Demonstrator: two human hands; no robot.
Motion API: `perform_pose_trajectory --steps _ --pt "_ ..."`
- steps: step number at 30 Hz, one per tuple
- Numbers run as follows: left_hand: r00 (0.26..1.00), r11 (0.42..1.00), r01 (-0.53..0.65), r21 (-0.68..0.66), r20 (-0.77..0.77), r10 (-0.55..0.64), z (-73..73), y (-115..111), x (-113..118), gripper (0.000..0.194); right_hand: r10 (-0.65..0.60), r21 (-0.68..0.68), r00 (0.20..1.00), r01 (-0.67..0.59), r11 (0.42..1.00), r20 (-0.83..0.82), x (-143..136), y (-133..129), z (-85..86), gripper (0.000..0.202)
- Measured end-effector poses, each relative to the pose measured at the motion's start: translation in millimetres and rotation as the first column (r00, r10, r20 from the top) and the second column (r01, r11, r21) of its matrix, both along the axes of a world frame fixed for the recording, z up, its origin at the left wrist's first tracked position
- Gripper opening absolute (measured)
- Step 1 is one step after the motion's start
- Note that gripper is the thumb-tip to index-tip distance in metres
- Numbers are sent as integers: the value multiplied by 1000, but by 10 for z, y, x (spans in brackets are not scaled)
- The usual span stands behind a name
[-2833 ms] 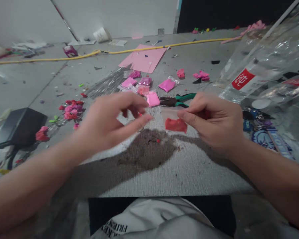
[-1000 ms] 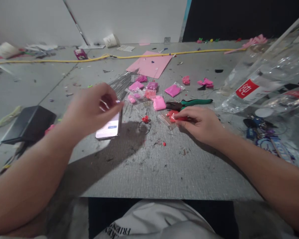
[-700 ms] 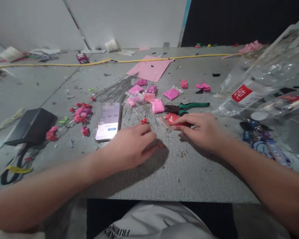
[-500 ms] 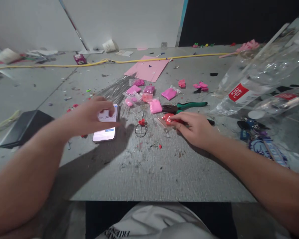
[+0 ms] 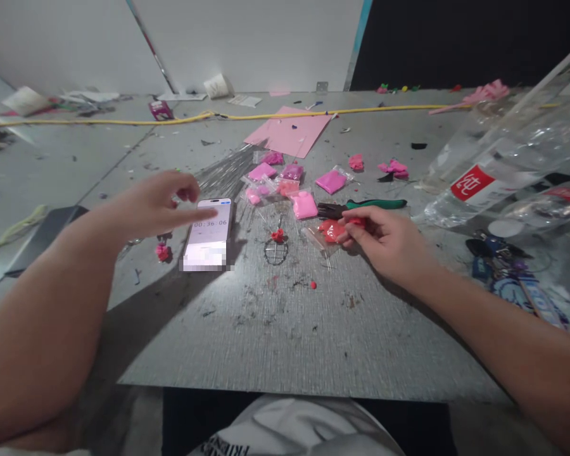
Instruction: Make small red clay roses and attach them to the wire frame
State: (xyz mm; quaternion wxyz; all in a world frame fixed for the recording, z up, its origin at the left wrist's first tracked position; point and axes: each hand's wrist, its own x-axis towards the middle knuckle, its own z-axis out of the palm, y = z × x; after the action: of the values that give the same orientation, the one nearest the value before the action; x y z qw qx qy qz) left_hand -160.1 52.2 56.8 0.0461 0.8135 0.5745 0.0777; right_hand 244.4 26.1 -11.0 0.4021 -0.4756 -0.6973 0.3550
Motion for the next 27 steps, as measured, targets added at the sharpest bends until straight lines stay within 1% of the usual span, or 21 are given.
perform_pose_trajectory --steps 1,3,6,9,10,13,15,17,18,20,22,24,27 --pt "999 998 -46 33 19 46 15 15 -37 32 1 -24 1000 -2 1000 -13 -10 -7 7 27" --pt "995 994 -94 49 23 93 21 42 -96 36 2 -77 1000 -4 997 -26 -25 -23 30 30" --pt "997 996 -81 -42 -8 81 -13 67 -119 53 14 -142 1000 -17 990 -23 -31 -43 58 32" --pt "997 979 -76 -191 9 79 -51 84 -97 62 39 -124 998 -34 992 40 -19 -60 60 27" --pt "996 972 -78 -224 23 85 -59 90 -93 62 50 -111 997 -43 993 59 -14 -67 60 26" --pt "995 965 -63 -256 60 81 -76 110 -110 58 90 -113 992 -80 990 87 -4 -103 79 25" --pt "995 954 -48 -297 66 71 -78 121 -129 60 110 -149 990 -96 984 89 -5 -137 121 24" --pt "997 926 -19 -377 56 43 -66 123 -134 64 124 -167 985 -103 981 121 -6 -170 176 23" --pt "999 910 0 -414 45 21 -55 119 -128 64 128 -162 982 -105 981 139 -5 -183 200 22" --pt "1000 895 29 -445 24 -20 -25 106 -103 59 135 -126 976 -114 985 171 0 -197 227 24" --pt "1000 895 26 -445 9 -24 2 91 -71 55 134 -88 974 -120 989 185 7 -194 215 28" --pt "1000 901 -4 -435 -11 -1 16 83 -41 51 122 -81 980 -110 991 160 7 -174 168 31" --pt "1000 910 -18 -415 8 24 12 79 3 46 51 -158 999 -53 986 -18 -12 -119 82 29"
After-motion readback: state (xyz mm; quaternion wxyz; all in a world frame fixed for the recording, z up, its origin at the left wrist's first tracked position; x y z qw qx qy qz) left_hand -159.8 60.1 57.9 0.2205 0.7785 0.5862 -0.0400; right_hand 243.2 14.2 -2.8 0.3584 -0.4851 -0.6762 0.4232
